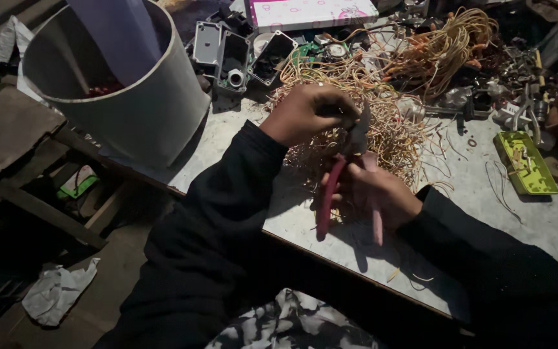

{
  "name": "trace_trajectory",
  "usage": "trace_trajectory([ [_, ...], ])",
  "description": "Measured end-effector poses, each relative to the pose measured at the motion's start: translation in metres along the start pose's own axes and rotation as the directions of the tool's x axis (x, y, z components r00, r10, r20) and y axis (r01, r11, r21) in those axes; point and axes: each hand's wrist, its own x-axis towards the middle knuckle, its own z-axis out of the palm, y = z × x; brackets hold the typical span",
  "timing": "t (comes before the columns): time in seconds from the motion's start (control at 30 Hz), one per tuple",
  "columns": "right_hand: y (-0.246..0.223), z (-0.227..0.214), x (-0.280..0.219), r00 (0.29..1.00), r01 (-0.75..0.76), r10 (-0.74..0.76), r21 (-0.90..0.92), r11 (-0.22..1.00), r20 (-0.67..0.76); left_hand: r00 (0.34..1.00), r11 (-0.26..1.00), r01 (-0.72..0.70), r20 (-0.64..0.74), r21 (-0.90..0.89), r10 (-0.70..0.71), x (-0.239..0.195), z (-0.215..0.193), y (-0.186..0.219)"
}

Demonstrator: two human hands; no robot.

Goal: The person uses red-handled pliers to repeatedly cut small sections from a large tangled pile of multicolored wires on a cluttered workbench. The cut wire pieces are dropped into a nearby gray bucket. The person continues this repetitive cutting action throughout the clip.

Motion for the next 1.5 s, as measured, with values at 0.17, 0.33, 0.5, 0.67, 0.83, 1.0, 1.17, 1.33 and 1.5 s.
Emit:
trace_trajectory([
  [0.17, 0.003, -0.004, 0.0, 0.999, -0.036, 0.033, 0.061, 0.998, 0.04, 0.998, 0.996, -0.056, -0.012, 0.063, 0.057, 0.002, 0.003, 0.002],
  [0.33, 0.003, -0.009, -0.001, 0.995, -0.095, 0.089, 0.153, 0.984, 0.047, 0.993, 0.99, -0.11, -0.036, 0.091, 0.114, 0.002, 0.003, 0.003],
  [0.5, 0.002, -0.005, -0.001, 0.993, -0.075, 0.081, 0.08, 0.994, -0.085, 0.989, 0.986, -0.136, -0.035, 0.098, 0.14, -0.001, -0.002, 0.006],
  [0.67, 0.0, 0.003, -0.004, 0.986, -0.135, 0.137, 0.023, 0.991, -0.1, 0.991, 0.988, -0.135, 0.001, 0.074, 0.135, 0.0, -0.002, 0.009],
  [0.83, 0.006, 0.013, -0.002, 0.978, -0.056, 0.038, -0.084, 0.995, -0.205, 0.979, 0.978, -0.196, -0.044, 0.068, 0.199, -0.003, -0.003, 0.005],
  [1.0, -0.004, 0.011, 0.002, 0.982, -0.041, 0.006, -0.182, 0.982, -0.188, 0.951, 0.97, -0.243, -0.191, 0.025, 0.244, -0.004, -0.018, 0.003],
  [1.17, -0.004, 0.013, 0.003, 0.971, -0.091, 0.052, -0.159, 0.983, -0.233, 0.747, 0.885, -0.242, -0.507, 0.398, 0.431, -0.046, -0.05, 0.045],
  [1.33, -0.004, 0.008, 0.006, 0.966, -0.13, 0.097, -0.127, 0.983, -0.239, 0.495, 0.752, 0.142, -0.704, 0.644, 0.51, -0.109, -0.128, 0.094],
  [1.5, -0.001, 0.003, 0.006, 0.978, -0.119, 0.088, -0.157, 0.98, -0.191, 0.664, 0.472, 0.391, -0.597, 0.79, 0.45, -0.12, -0.146, 0.116],
])
